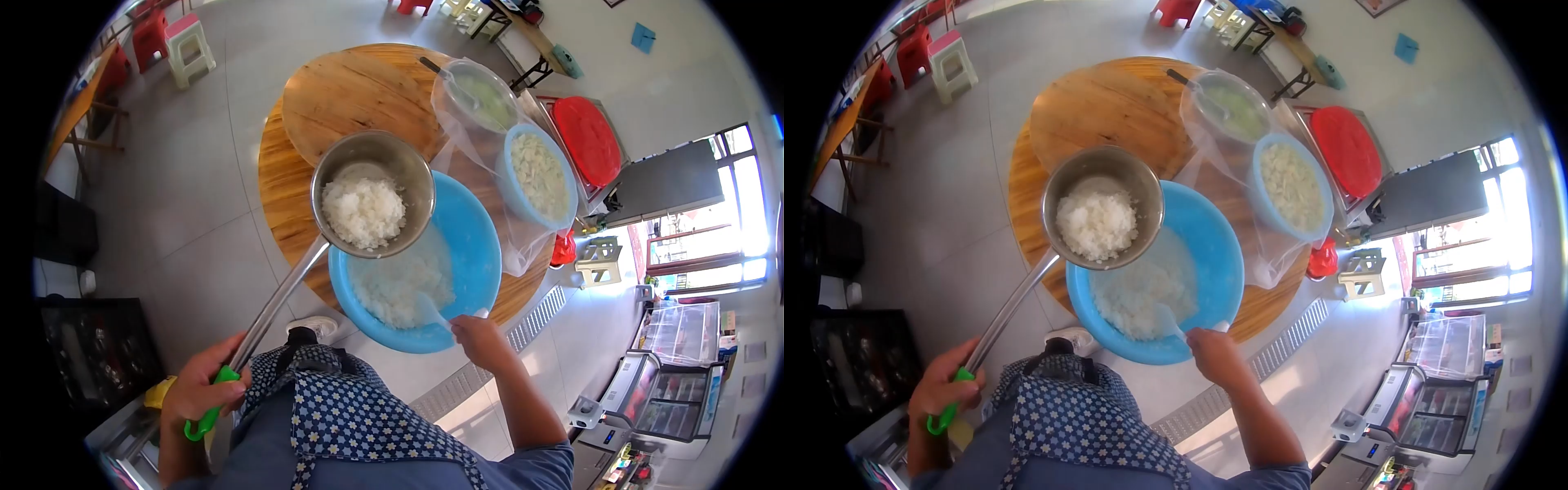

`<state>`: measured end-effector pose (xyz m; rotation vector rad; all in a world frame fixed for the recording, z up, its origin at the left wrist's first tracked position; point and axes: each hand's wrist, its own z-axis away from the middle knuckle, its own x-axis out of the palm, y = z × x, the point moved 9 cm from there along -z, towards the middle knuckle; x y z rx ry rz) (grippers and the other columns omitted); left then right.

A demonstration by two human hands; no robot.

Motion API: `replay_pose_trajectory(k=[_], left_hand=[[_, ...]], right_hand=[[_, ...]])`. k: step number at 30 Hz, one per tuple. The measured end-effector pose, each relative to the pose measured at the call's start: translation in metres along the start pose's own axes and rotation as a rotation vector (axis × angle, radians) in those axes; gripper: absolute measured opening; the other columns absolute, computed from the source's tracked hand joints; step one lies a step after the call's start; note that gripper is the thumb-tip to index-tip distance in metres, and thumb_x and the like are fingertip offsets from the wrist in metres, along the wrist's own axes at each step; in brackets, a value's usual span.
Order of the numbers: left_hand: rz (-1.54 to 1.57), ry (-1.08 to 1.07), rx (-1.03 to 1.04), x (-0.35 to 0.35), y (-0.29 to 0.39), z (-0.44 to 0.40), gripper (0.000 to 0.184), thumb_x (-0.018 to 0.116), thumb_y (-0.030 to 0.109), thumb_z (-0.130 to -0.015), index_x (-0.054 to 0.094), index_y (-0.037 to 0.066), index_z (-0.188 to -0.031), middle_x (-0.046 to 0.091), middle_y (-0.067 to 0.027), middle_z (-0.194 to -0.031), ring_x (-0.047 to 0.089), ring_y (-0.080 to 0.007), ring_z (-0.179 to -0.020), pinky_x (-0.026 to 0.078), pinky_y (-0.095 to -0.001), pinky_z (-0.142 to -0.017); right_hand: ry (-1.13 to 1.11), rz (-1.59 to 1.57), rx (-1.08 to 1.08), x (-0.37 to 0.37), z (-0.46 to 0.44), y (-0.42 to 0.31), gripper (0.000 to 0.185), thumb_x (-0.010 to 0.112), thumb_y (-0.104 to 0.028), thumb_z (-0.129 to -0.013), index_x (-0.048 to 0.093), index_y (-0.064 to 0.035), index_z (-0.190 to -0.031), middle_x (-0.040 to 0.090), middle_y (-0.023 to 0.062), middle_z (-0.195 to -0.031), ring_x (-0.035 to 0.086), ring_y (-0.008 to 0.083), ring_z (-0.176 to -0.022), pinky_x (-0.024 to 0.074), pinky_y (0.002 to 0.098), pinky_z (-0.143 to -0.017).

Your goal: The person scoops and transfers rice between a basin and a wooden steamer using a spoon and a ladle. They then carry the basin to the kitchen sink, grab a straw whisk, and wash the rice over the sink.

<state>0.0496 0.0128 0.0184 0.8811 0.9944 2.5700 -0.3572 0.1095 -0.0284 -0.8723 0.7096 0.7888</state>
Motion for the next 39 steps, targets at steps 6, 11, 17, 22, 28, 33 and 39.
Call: replay_pose_trajectory(k=[6,11,17,22,28,33,39], left_hand=[[-0.026,-0.045,-0.02,0.003,0.004,-0.004,0.08,0.07,0.011,-0.08,0.032,-0.005,-0.148,0.058,-0.004,-0.086,0.05,-0.0068,-0.058,0.041,-0.0201,-0.05],[-0.025,-0.036,-0.052,0.001,0.002,-0.002,0.079,0.068,0.011,-0.082,0.03,-0.004,-0.149,0.057,-0.0043,-0.084,0.048,-0.0063,-0.057,0.04,-0.0202,-0.05],[-0.022,-0.08,-0.034,0.007,0.002,-0.004,0.078,0.067,0.01,-0.083,0.029,-0.004,-0.15,0.057,-0.0052,-0.085,0.048,-0.0073,-0.057,0.04,-0.021,-0.051],[0.008,-0.077,-0.002,0.009,0.007,-0.004,0.08,0.068,0.009,-0.081,0.029,-0.005,-0.15,0.057,-0.0059,-0.085,0.049,-0.0084,-0.056,0.04,-0.0218,-0.05],[-0.002,-0.014,0.029,0.003,-0.002,-0.002,0.081,0.068,0.009,-0.081,0.028,-0.006,-0.149,0.057,-0.0076,-0.083,0.049,-0.0103,-0.053,0.041,-0.023,-0.048],[0.034,-0.026,0.046,0.003,-0.006,-0.003,0.082,0.068,0.009,-0.081,0.026,-0.007,-0.15,0.057,-0.009,-0.079,0.049,-0.0108,-0.052,0.041,-0.0234,-0.048],[0.047,-0.081,0.079,0.009,-0.004,-0.003,0.082,0.069,0.008,-0.082,0.025,-0.007,-0.15,0.057,-0.0087,-0.076,0.048,-0.0098,-0.05,0.04,-0.0233,-0.046]], right_hand=[[-0.161,-0.311,0.046,0.046,-0.048,0.004,0.022,0.058,-0.017,-0.094,0.069,-0.0034,-0.108,0.069,0.0102,-0.083,0.065,0.0231,-0.078,0.0503,0.0346,-0.073],[-0.181,-0.446,0.054,0.056,-0.064,0.006,0.023,0.06,-0.014,-0.093,0.069,-0.0039,-0.111,0.069,0.0085,-0.083,0.064,0.0195,-0.079,0.0495,0.0322,-0.074],[-0.028,-0.459,-0.136,0.039,-0.05,-0.014,0.023,0.06,-0.013,-0.095,0.069,-0.0065,-0.115,0.065,0.0,-0.082,0.056,0.0108,-0.073,0.0451,0.0252,-0.066],[-0.225,-0.597,0.095,0.049,-0.066,0.015,0.023,0.059,-0.015,-0.096,0.069,-0.005,-0.114,0.068,0.0028,-0.088,0.06,0.0127,-0.081,0.0479,0.0267,-0.073],[-0.245,-0.697,0.149,0.029,-0.052,0.029,0.024,0.056,-0.014,-0.098,0.068,-0.0063,-0.118,0.062,-0.0035,-0.085,0.044,0.0028,-0.063,0.0367,0.0177,-0.056],[-0.062,-0.854,0.158,-0.003,-0.027,0.05,0.025,0.056,-0.012,-0.098,0.067,-0.001,-0.118,0.062,0.0005,-0.085,0.041,0.0033,-0.06,0.0342,0.0165,-0.054],[0.069,-0.994,0.157,-0.022,0.002,0.066,0.026,0.056,-0.01,-0.098,0.065,0.0006,-0.119,0.059,0.0005,-0.082,0.039,0.0032,-0.056,0.0282,0.0184,-0.049]])
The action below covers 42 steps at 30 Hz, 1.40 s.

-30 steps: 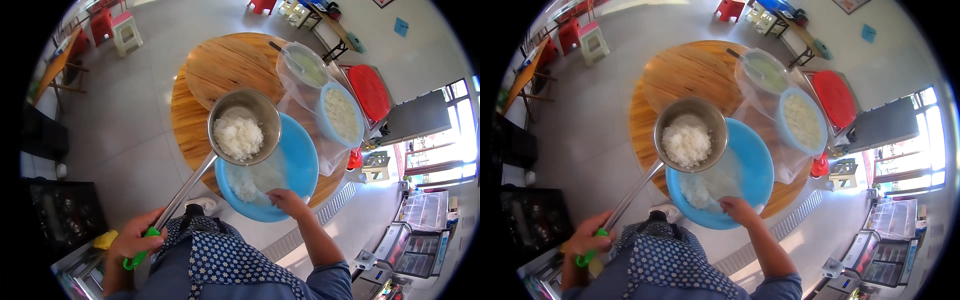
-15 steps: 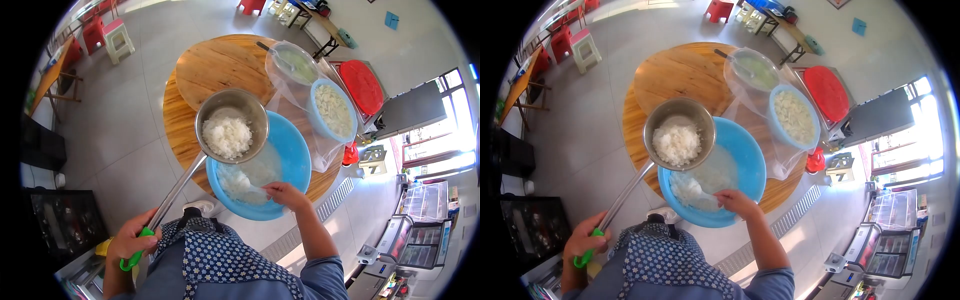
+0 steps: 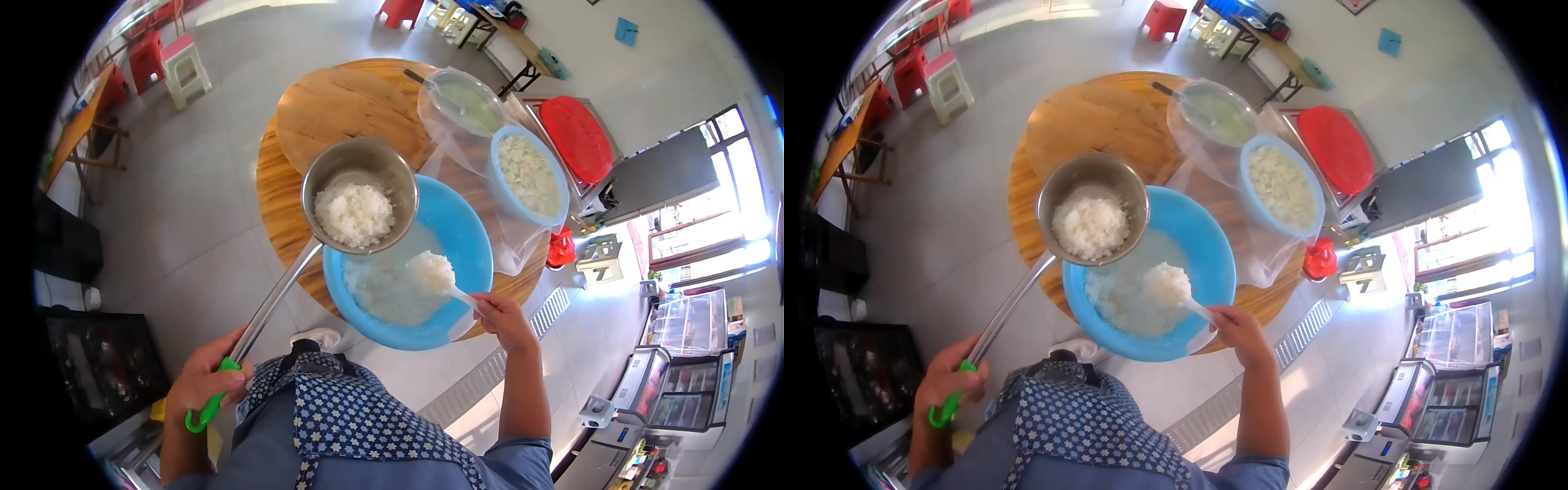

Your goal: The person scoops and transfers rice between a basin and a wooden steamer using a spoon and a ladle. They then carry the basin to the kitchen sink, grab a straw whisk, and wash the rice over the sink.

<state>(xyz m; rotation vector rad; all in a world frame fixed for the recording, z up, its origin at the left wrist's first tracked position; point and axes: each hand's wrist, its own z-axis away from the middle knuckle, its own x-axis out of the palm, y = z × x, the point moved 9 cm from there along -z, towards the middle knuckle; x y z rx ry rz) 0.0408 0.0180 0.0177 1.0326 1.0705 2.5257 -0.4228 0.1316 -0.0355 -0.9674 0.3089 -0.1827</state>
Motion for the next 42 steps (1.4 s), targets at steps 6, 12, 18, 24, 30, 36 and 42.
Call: replay_pose_trajectory(k=[6,12,18,24,30,36,42], left_hand=[[0.01,-0.005,-0.011,0.004,0.003,0.003,0.081,0.069,0.008,-0.083,0.025,-0.007,-0.15,0.057,-0.0081,-0.076,0.048,-0.01,-0.051,0.04,-0.0234,-0.046],[0.052,-0.047,-0.049,0.012,0.002,0.006,0.079,0.067,0.006,-0.085,0.025,-0.005,-0.15,0.056,-0.0078,-0.076,0.048,-0.0102,-0.053,0.04,-0.0246,-0.049],[0.013,-0.064,-0.044,0.012,-0.004,0.007,0.076,0.064,0.006,-0.087,0.024,-0.004,-0.151,0.055,-0.008,-0.078,0.047,-0.0104,-0.053,0.04,-0.0253,-0.05],[0.027,0.018,-0.069,0.009,-0.004,0.011,0.076,0.068,0.008,-0.083,0.031,-0.004,-0.148,0.056,-0.0075,-0.077,0.047,-0.01,-0.052,0.038,-0.0244,-0.047],[0.028,0.083,-0.051,0.001,-0.006,0.011,0.084,0.07,0.007,-0.081,0.024,-0.007,-0.15,0.056,-0.009,-0.076,0.047,-0.0114,-0.05,0.038,-0.0255,-0.045],[0.006,0.129,-0.02,-0.006,-0.002,0.01,0.082,0.069,0.008,-0.078,0.03,-0.005,-0.149,0.055,-0.0067,-0.073,0.046,-0.0101,-0.049,0.037,-0.0252,-0.045],[0.022,0.041,0.018,-0.003,0.0,0.006,0.083,0.068,0.008,-0.082,0.024,-0.007,-0.15,0.055,-0.009,-0.075,0.046,-0.0101,-0.049,0.038,-0.0243,-0.045]], right_hand=[[0.124,-0.051,-0.137,-0.018,0.025,-0.061,0.026,0.057,-0.012,-0.097,0.066,-0.0018,-0.12,0.058,-0.0015,-0.082,0.041,0.0035,-0.057,0.0304,0.0179,-0.051],[0.274,0.301,-0.399,0.053,0.016,-0.139,0.028,0.059,-0.01,-0.095,0.065,-0.0044,-0.122,0.062,-0.0002,-0.086,0.056,0.0111,-0.071,0.0461,0.0239,-0.063],[0.518,1.178,-1.0,0.126,0.043,-0.161,0.035,0.056,-0.004,-0.092,0.061,-0.0064,-0.127,0.065,0.0138,-0.105,0.065,0.0308,-0.09,0.0526,0.0406,-0.076],[0.142,0.411,-0.656,0.1,0.007,-0.125,0.028,0.059,-0.006,-0.095,0.064,-0.0038,-0.123,0.065,0.0049,-0.089,0.058,0.0136,-0.079,0.0465,0.0246,-0.072],[0.47,0.5,-0.587,0.006,0.015,-0.081,0.032,0.058,-0.005,-0.092,0.066,-0.0098,-0.122,0.069,0.0127,-0.092,0.066,0.0245,-0.081,0.0514,0.0322,-0.073],[0.28,1.375,-0.256,0.068,-0.029,-0.012,0.016,0.051,-0.009,-0.087,0.06,-0.0095,-0.101,0.064,0.0126,-0.092,0.066,0.0358,-0.086,0.0529,0.0476,-0.07],[0.072,1.356,-0.34,0.095,0.031,-0.025,0.038,0.053,-0.003,-0.084,0.061,-0.0112,-0.12,0.062,0.0131,-0.094,0.066,0.034,-0.083,0.0521,0.0462,-0.072]])
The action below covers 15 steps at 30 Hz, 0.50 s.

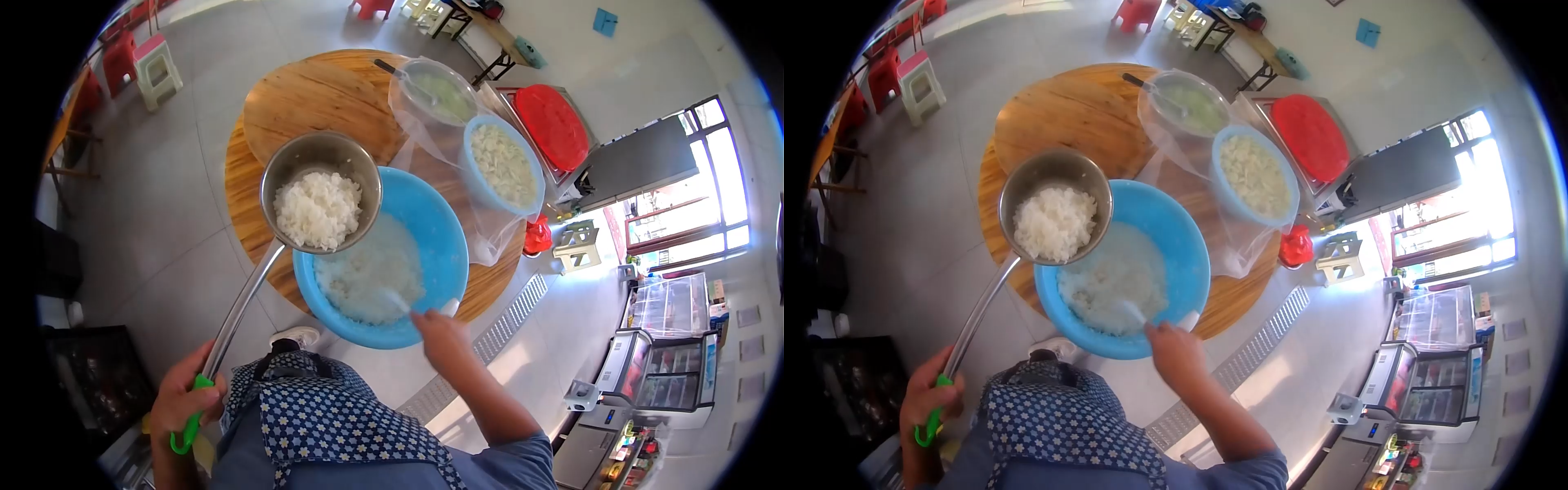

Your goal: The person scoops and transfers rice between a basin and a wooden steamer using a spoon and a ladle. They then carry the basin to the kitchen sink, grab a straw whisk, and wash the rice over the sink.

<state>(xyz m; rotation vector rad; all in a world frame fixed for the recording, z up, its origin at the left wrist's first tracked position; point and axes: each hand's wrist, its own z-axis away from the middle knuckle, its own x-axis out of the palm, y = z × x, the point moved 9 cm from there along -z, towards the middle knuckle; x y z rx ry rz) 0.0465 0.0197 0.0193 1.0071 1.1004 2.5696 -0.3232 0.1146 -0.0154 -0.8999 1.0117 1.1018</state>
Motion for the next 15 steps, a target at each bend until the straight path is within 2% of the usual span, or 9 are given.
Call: replay_pose_trajectory(k=[1,2,5,7,8,10,11,14,15], left_hand=[[-0.005,0.02,-0.006,-0.002,-0.002,0.0,0.083,0.068,0.009,-0.082,0.024,-0.007,-0.15,0.055,-0.009,-0.075,0.046,-0.01,-0.049,0.038,-0.0242,-0.045],[-0.017,0.047,-0.012,-0.006,-0.002,0.001,0.082,0.068,0.009,-0.082,0.024,-0.007,-0.15,0.055,-0.0089,-0.075,0.046,-0.0099,-0.049,0.038,-0.024,-0.045],[-0.038,0.014,-0.004,0.002,0.005,-0.001,0.082,0.068,0.01,-0.082,0.025,-0.008,-0.149,0.055,-0.0088,-0.075,0.046,-0.0096,-0.05,0.038,-0.0236,-0.047],[-0.037,0.023,-0.017,0.002,0.006,0.0,0.082,0.068,0.009,-0.082,0.024,-0.008,-0.149,0.055,-0.0087,-0.076,0.046,-0.0094,-0.05,0.038,-0.0235,-0.047],[-0.022,0.008,-0.031,0.004,0.006,-0.001,0.082,0.067,0.009,-0.082,0.024,-0.009,-0.149,0.055,-0.0087,-0.076,0.046,-0.0093,-0.05,0.038,-0.0234,-0.048],[-0.036,0.008,-0.042,0.005,0.009,-0.001,0.082,0.067,0.009,-0.082,0.024,-0.009,-0.149,0.056,-0.0087,-0.077,0.047,-0.0092,-0.05,0.038,-0.0233,-0.048],[-0.042,0.002,-0.049,0.004,0.009,-0.001,0.082,0.067,0.008,-0.082,0.024,-0.009,-0.149,0.056,-0.0086,-0.078,0.047,-0.0091,-0.051,0.039,-0.0232,-0.048],[-0.002,0.0,-0.066,-0.001,0.006,0.0,0.081,0.066,0.008,-0.082,0.024,-0.008,-0.15,0.056,-0.0086,-0.079,0.047,-0.0088,-0.051,0.038,-0.0231,-0.049],[0.005,0.005,-0.065,-0.001,0.006,0.0,0.081,0.066,0.008,-0.082,0.024,-0.008,-0.15,0.056,-0.0086,-0.079,0.047,-0.0088,-0.051,0.038,-0.0231,-0.049]], right_hand=[[0.17,0.026,0.015,-0.022,-0.002,0.007,0.03,0.049,-0.008,-0.089,0.061,-0.0109,-0.116,0.062,0.0111,-0.088,0.067,0.0301,-0.08,0.053,0.0443,-0.063],[0.195,0.057,0.068,-0.029,-0.011,0.015,0.033,0.049,-0.007,-0.088,0.061,-0.0115,-0.119,0.061,0.0117,-0.088,0.066,0.0306,-0.08,0.052,0.045,-0.063],[0.245,0.02,0.028,-0.021,-0.055,0.005,0.033,0.05,-0.005,-0.087,0.061,-0.0107,-0.118,0.061,0.0127,-0.088,0.065,0.0319,-0.079,0.0516,0.0448,-0.065],[0.305,-0.106,-0.139,-0.009,-0.078,-0.025,0.034,0.051,-0.006,-0.085,0.061,-0.0105,-0.117,0.061,0.0124,-0.088,0.064,0.0328,-0.079,0.0515,0.0444,-0.066],[0.306,-0.117,-0.142,-0.002,-0.08,-0.029,0.034,0.051,-0.006,-0.085,0.061,-0.0105,-0.117,0.061,0.0124,-0.088,0.064,0.0328,-0.079,0.0515,0.0444,-0.066],[0.204,-0.118,-0.36,0.016,-0.072,-0.057,0.035,0.052,-0.005,-0.084,0.061,-0.0108,-0.117,0.06,0.0118,-0.09,0.063,0.0329,-0.08,0.0516,0.0441,-0.066],[0.085,-0.073,-0.346,0.026,-0.062,-0.054,0.041,0.052,-0.001,-0.082,0.064,-0.0156,-0.118,0.061,0.0108,-0.092,0.063,0.0313,-0.088,0.0509,0.0425,-0.07],[0.066,0.014,-0.383,-0.008,-0.024,-0.036,0.041,0.056,-0.002,-0.079,0.065,-0.0157,-0.117,0.061,0.0092,-0.09,0.063,0.0293,-0.085,0.0512,0.0411,-0.069],[0.086,0.073,-0.33,-0.021,-0.024,-0.026,0.041,0.057,-0.002,-0.079,0.065,-0.0152,-0.116,0.06,0.0082,-0.09,0.063,0.0282,-0.085,0.051,0.0408,-0.069]])
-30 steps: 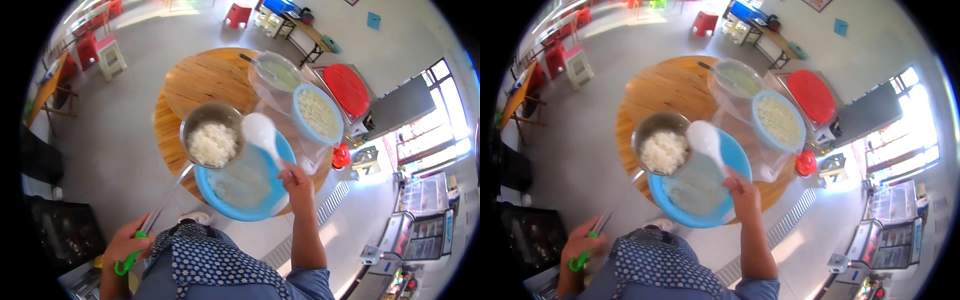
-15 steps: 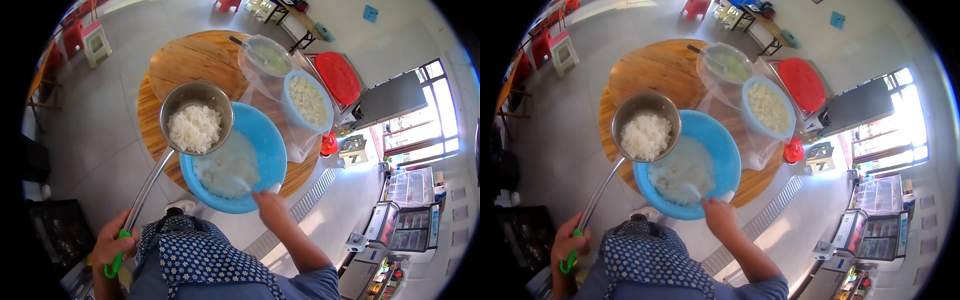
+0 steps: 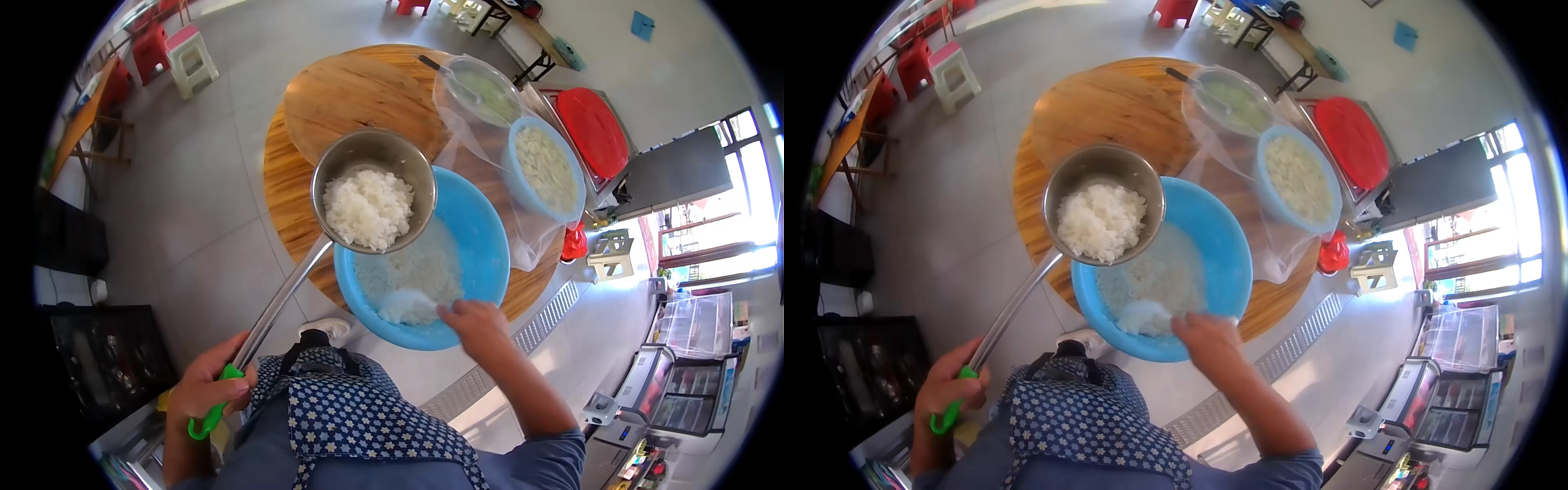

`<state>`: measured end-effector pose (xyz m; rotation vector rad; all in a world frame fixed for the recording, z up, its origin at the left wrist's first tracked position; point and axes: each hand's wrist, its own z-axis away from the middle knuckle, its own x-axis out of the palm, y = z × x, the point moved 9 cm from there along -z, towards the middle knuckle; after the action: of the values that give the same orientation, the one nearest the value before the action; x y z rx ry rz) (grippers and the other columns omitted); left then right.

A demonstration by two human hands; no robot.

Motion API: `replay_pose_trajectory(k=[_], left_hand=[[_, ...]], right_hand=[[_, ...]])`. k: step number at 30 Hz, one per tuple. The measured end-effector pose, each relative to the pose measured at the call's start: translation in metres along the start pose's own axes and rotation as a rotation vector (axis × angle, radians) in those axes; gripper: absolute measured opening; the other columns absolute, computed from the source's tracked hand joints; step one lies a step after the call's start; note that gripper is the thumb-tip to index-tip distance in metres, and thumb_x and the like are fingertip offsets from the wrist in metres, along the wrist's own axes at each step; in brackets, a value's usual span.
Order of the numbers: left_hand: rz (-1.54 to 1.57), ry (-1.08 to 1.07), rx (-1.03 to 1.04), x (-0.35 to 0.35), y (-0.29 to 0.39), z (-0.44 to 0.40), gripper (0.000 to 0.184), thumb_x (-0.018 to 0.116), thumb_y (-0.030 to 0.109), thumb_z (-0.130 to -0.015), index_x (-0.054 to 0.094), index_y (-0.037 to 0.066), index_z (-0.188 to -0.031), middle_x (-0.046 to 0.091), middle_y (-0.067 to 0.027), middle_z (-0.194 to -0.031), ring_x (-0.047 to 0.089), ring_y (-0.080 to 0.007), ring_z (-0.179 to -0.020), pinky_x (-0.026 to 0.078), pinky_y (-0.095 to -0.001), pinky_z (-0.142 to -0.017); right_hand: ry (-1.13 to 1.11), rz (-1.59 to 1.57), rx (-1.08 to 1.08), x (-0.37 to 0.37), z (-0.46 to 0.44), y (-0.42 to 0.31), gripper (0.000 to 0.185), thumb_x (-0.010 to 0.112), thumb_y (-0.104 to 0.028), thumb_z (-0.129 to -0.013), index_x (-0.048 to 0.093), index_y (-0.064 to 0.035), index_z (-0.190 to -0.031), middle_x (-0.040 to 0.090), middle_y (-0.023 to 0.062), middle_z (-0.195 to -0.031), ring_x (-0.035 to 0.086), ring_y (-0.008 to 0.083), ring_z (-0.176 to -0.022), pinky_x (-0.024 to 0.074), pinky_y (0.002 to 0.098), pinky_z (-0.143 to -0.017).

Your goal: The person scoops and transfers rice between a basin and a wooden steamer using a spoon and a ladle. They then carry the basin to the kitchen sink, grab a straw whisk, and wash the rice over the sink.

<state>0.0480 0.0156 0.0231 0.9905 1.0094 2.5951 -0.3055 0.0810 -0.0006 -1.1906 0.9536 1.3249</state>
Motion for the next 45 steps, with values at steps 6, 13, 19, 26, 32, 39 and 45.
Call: replay_pose_trajectory(k=[6,13,19,26,32,39,45], left_hand=[[-0.039,0.006,-0.027,-0.001,0.002,-0.002,0.082,0.068,0.009,-0.082,0.025,-0.006,-0.15,0.057,-0.0073,-0.08,0.047,-0.0081,-0.051,0.037,-0.0216,-0.048],[-0.02,0.029,-0.046,-0.004,0.004,-0.003,0.082,0.071,0.012,-0.079,0.03,-0.007,-0.148,0.058,-0.0068,-0.082,0.049,-0.0084,-0.053,0.04,-0.0209,-0.047],[-0.042,0.029,-0.049,-0.007,0.001,-0.002,0.083,0.071,0.014,-0.078,0.03,-0.007,-0.148,0.058,-0.0061,-0.083,0.05,-0.0078,-0.054,0.04,-0.0199,-0.046],[-0.053,-0.021,-0.069,-0.003,0.003,-0.004,0.082,0.071,0.017,-0.08,0.032,-0.006,-0.148,0.058,-0.0054,-0.084,0.05,-0.0073,-0.055,0.041,-0.0205,-0.049],[-0.081,-0.012,-0.073,-0.008,0.001,-0.002,0.078,0.069,0.017,-0.082,0.033,-0.004,-0.148,0.058,-0.0051,-0.086,0.05,-0.0067,-0.056,0.041,-0.019,-0.051],[-0.038,-0.076,-0.057,-0.002,-0.004,-0.003,0.08,0.067,0.014,-0.085,0.026,-0.003,-0.151,0.055,-0.0048,-0.083,0.048,-0.0076,-0.055,0.041,-0.0216,-0.052],[-0.039,-0.032,-0.057,-0.005,-0.009,-0.001,0.081,0.067,0.011,-0.085,0.023,-0.004,-0.152,0.054,-0.0063,-0.084,0.047,-0.0095,-0.054,0.042,-0.0242,-0.052]], right_hand=[[0.189,0.037,0.068,0.018,-0.053,0.021,0.042,0.057,-0.002,-0.076,0.064,-0.0123,-0.117,0.06,0.0063,-0.089,0.061,0.0263,-0.086,0.0501,0.0409,-0.071],[0.126,-0.16,0.058,-0.011,0.015,0.015,0.037,0.057,-0.002,-0.079,0.066,-0.0113,-0.113,0.063,0.0091,-0.091,0.064,0.0301,-0.084,0.0515,0.0425,-0.071],[-0.128,-0.337,0.494,0.007,0.034,0.062,0.02,0.058,-0.01,-0.092,0.068,-0.0019,-0.108,0.069,0.019,-0.089,0.068,0.0352,-0.086,0.0524,0.0411,-0.076],[-0.211,-0.75,0.536,0.054,0.012,0.038,0.022,0.058,-0.016,-0.094,0.068,-0.0019,-0.108,0.069,0.0139,-0.083,0.067,0.0272,-0.08,0.0509,0.0363,-0.074],[-0.191,-0.994,0.454,0.105,-0.034,0.031,0.024,0.058,-0.015,-0.094,0.067,-0.0006,-0.111,0.069,0.0072,-0.083,0.062,0.0178,-0.077,0.0484,0.03,-0.072],[-0.276,-1.265,0.549,0.109,-0.036,0.054,0.026,0.056,-0.013,-0.097,0.065,-0.0011,-0.119,0.064,0.0,-0.088,0.046,0.0058,-0.063,0.0382,0.0191,-0.056],[-0.188,-1.423,0.597,0.085,-0.008,0.075,0.026,0.056,-0.013,-0.098,0.064,-0.0001,-0.12,0.061,0.0007,-0.085,0.041,0.0038,-0.06,0.0327,0.0177,-0.052]])
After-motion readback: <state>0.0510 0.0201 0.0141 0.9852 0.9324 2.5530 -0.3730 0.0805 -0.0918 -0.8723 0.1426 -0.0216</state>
